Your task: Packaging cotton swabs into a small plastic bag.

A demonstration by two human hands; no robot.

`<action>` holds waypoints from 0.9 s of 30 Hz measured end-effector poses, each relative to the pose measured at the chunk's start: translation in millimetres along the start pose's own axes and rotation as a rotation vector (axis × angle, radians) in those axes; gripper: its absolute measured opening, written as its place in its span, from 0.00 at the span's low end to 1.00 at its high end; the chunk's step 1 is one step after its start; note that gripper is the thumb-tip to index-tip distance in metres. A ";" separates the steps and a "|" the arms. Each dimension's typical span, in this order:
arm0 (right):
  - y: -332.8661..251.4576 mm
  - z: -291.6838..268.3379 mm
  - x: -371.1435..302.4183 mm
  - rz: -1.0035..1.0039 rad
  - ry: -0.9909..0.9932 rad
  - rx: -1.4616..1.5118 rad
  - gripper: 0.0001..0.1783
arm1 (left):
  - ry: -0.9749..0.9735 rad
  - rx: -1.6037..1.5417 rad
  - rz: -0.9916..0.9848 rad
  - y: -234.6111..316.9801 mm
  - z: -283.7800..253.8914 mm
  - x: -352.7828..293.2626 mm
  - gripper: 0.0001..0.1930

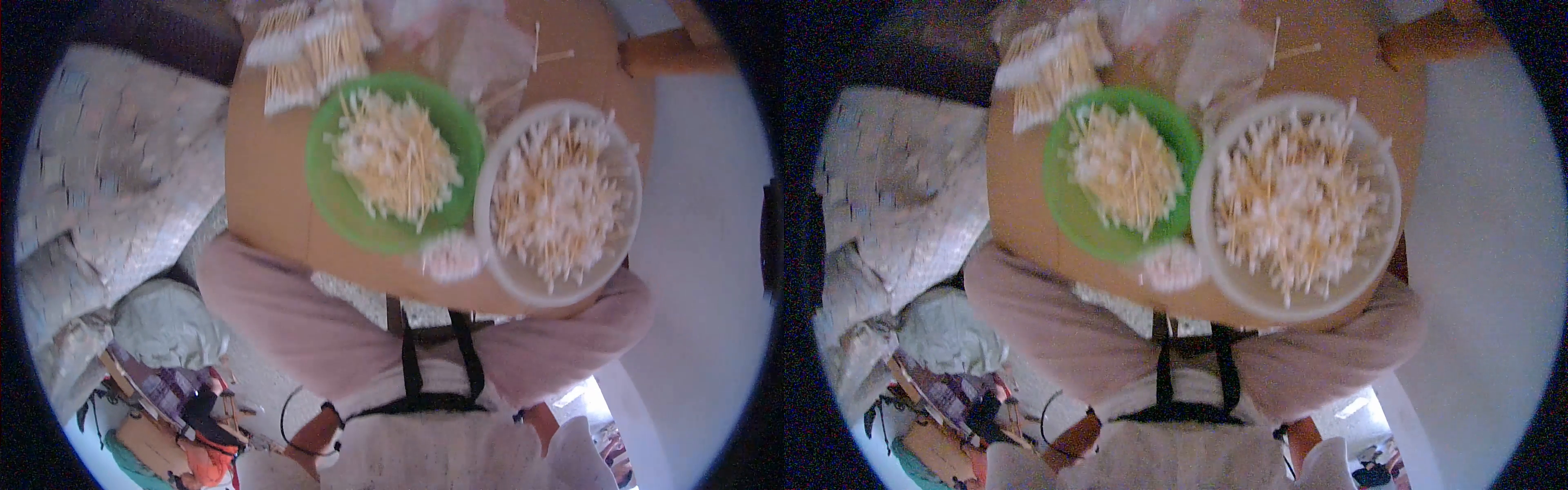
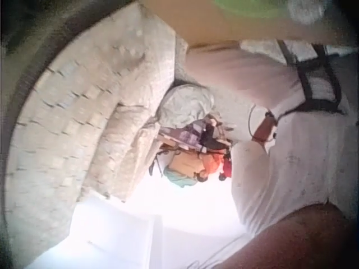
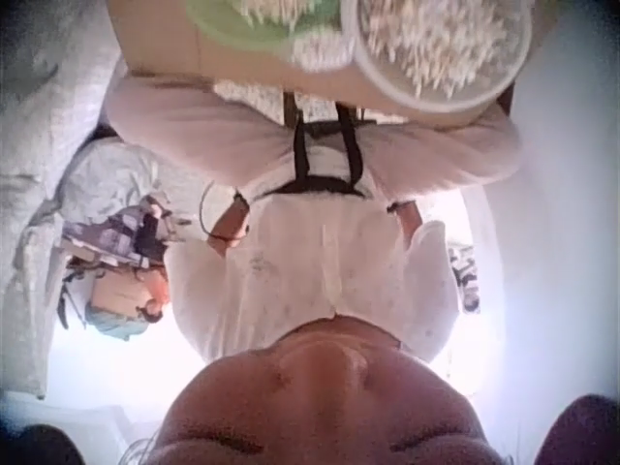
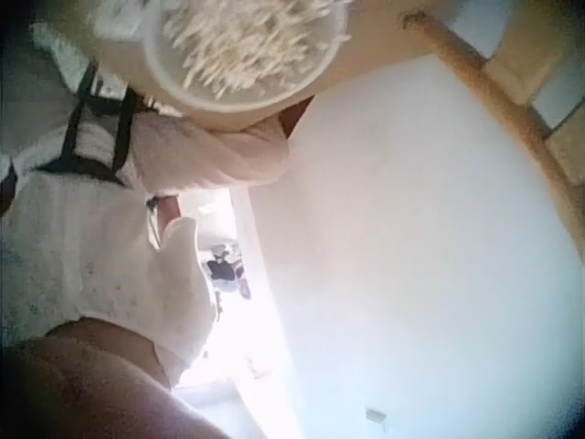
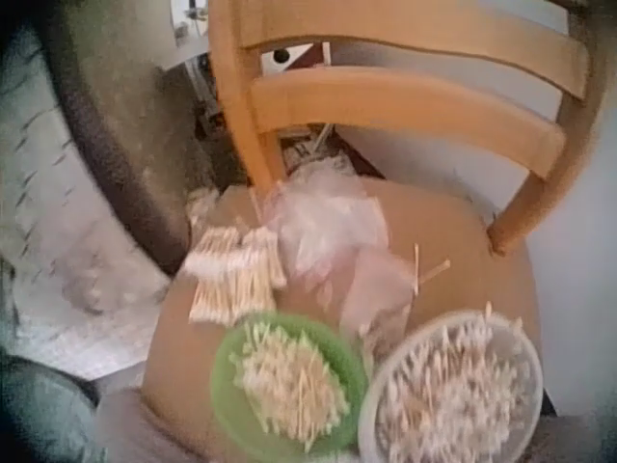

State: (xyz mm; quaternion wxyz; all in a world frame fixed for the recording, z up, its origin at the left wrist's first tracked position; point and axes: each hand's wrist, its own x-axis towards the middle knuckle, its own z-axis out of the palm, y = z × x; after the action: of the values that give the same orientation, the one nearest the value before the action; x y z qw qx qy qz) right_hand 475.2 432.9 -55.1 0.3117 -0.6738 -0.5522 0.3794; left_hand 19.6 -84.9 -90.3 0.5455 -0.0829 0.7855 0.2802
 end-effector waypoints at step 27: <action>5.0 -12.6 -54.0 0.056 0.116 0.049 0.12 | 0.276 0.183 0.073 44.7 -81.4 -22.9 0.19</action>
State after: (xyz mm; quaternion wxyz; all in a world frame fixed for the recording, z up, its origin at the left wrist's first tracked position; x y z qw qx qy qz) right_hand 483.0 379.0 -43.7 0.3489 -0.7021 -0.5046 0.3615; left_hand -56.9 -95.0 -33.8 0.4270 -0.0417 0.8778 0.2131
